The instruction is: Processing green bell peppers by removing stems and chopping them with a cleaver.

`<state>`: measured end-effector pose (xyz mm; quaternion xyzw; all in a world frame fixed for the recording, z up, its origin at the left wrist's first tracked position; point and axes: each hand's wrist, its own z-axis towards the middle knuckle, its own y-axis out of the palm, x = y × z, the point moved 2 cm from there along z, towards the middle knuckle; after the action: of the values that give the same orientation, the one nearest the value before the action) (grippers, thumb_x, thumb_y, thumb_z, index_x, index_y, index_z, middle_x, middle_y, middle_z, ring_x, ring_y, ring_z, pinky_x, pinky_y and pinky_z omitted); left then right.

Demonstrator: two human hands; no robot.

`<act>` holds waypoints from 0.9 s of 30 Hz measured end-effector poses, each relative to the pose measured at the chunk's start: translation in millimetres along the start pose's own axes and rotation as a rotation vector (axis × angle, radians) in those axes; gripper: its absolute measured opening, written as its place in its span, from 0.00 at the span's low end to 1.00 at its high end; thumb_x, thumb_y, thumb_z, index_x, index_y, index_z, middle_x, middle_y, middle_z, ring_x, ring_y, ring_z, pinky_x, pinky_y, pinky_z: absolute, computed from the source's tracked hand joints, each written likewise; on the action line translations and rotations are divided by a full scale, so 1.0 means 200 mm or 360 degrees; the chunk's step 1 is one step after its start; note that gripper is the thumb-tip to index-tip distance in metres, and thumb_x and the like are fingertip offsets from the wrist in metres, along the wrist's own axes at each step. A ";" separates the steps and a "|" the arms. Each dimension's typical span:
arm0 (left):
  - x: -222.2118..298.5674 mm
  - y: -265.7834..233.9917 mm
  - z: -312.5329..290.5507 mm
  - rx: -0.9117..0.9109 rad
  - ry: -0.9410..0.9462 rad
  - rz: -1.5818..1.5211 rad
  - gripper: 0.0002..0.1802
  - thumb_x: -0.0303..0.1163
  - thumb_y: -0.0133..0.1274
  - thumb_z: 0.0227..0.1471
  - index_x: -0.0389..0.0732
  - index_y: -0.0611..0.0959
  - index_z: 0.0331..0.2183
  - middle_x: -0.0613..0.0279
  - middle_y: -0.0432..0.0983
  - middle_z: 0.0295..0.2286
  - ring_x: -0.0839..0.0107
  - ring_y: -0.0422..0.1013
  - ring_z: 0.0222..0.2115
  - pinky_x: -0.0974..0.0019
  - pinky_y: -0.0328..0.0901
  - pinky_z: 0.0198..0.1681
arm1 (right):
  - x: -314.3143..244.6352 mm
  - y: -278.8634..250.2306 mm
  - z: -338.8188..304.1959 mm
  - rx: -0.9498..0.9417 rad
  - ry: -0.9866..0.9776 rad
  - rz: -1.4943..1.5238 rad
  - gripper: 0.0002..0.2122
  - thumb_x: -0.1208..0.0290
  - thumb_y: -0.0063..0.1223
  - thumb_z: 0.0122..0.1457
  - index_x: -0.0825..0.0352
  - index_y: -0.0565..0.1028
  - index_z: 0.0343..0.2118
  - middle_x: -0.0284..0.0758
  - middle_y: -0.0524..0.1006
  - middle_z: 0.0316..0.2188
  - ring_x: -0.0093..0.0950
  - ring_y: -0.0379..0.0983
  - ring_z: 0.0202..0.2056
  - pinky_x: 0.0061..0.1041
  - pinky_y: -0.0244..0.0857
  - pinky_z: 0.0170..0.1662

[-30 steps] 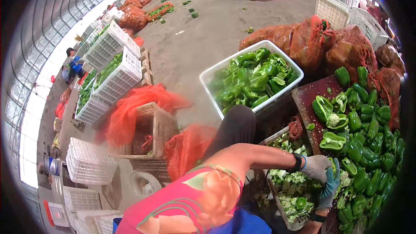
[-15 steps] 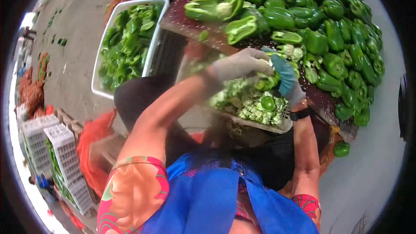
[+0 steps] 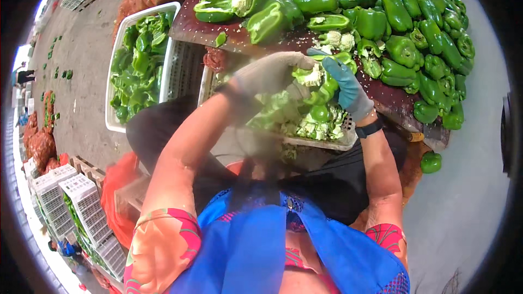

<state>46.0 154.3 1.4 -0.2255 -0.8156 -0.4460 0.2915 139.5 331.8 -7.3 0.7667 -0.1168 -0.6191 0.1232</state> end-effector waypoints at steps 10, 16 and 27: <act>-0.10 -0.01 0.00 -0.0355 0.0229 -0.0331 0.42 0.28 0.66 0.48 0.38 0.63 0.60 0.58 0.72 0.50 0.65 0.66 0.53 0.59 0.64 0.60 | -0.08 -0.01 -0.08 -0.0121 -0.0002 -0.0025 0.20 0.71 0.53 0.64 0.69 0.70 0.59 0.31 0.76 0.51 0.17 0.72 0.47 0.18 0.65 0.51; -0.02 0.09 -0.18 0.0305 0.1134 0.1587 0.43 0.21 0.65 0.44 0.33 0.65 0.60 0.54 0.72 0.53 0.66 0.69 0.54 0.61 0.63 0.60 | -0.11 -0.01 -0.08 -0.0051 -0.0248 -0.0008 0.20 0.68 0.50 0.66 0.70 0.70 0.58 0.35 0.75 0.54 0.22 0.72 0.50 0.22 0.66 0.54; 0.07 0.14 -0.34 0.1182 0.1038 0.1604 0.20 0.37 0.55 0.57 0.35 0.78 0.47 0.59 0.77 0.42 0.72 0.75 0.41 0.71 0.71 0.40 | -0.23 -0.04 -0.09 -0.0097 -0.0452 0.0614 0.28 0.63 0.48 0.65 0.70 0.58 0.65 0.46 0.64 0.62 0.39 0.65 0.61 0.40 0.61 0.64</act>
<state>72.8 112.3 56.4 -0.3163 -0.5810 0.0062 0.7499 147.1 355.9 36.0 0.6314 -0.2586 -0.6889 0.2446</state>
